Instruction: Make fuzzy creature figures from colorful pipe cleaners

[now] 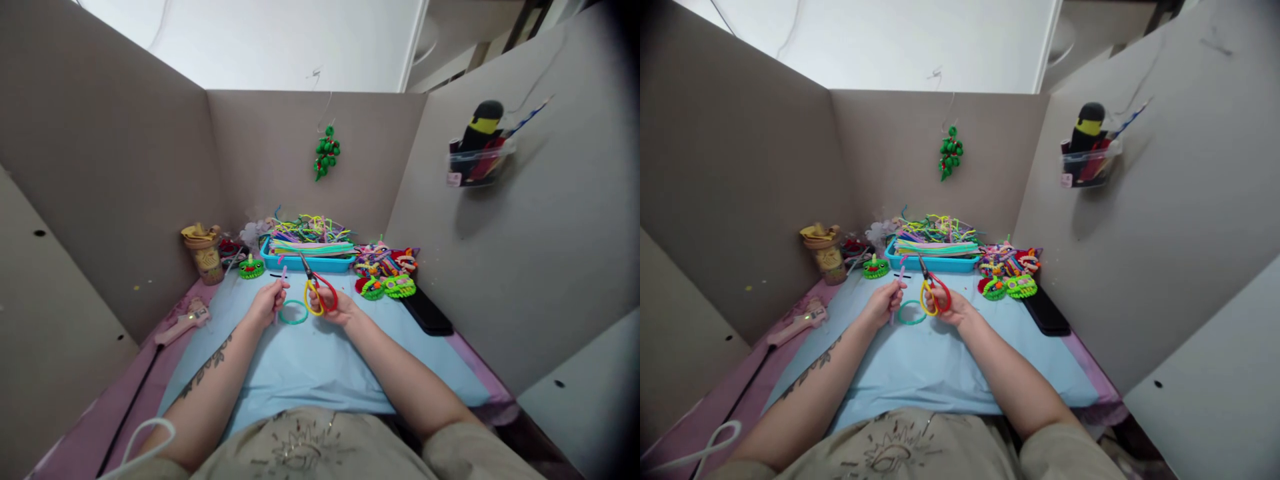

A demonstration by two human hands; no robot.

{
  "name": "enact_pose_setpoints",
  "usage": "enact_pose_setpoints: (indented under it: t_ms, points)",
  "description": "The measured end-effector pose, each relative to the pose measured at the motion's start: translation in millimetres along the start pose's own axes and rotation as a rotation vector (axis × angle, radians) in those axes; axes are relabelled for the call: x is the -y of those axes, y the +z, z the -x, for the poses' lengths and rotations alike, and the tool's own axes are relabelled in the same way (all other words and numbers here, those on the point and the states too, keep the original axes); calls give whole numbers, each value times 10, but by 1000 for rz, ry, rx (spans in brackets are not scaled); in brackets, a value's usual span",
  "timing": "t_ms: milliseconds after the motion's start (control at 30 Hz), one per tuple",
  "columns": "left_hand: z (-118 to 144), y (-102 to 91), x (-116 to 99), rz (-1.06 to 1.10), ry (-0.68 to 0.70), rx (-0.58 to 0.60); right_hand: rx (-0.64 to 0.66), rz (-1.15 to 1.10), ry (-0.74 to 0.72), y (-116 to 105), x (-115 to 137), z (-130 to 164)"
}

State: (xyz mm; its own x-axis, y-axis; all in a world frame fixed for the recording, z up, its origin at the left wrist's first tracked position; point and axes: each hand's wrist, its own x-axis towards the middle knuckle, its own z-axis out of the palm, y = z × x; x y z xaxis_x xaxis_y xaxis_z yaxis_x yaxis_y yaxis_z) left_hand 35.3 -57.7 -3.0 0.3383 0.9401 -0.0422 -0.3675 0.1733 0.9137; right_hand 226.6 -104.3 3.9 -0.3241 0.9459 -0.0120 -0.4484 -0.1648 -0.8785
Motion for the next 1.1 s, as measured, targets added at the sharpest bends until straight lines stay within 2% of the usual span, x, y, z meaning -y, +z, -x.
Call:
enact_pose_setpoints:
  t_ms: [67,133,267,367,433,533,633,733,867,1100]
  points:
    - [-2,-8,-5,21,-9,1,84,-104,85,108,-92,39]
    - [-7,-20,-8,26,-18,-1,97,-147,134,165,-175,66]
    - [-5,-28,-11,38,-43,14,79,-41,173,148,-301,60]
    - [8,-7,-18,35,-37,25,123,21,143,130,-351,37]
    - [11,13,-21,2,15,8,160,33,94,153,-365,35]
    - [6,36,-13,-111,161,-66,190,53,50,219,-370,53]
    - [5,54,10,-281,304,-121,221,72,98,262,-372,75]
    - [24,70,33,-434,401,-118,241,72,171,261,-372,82]
    - [49,74,51,-532,439,-96,252,57,208,245,-363,83]
    - [46,62,55,-581,439,-110,252,54,242,242,-360,81]
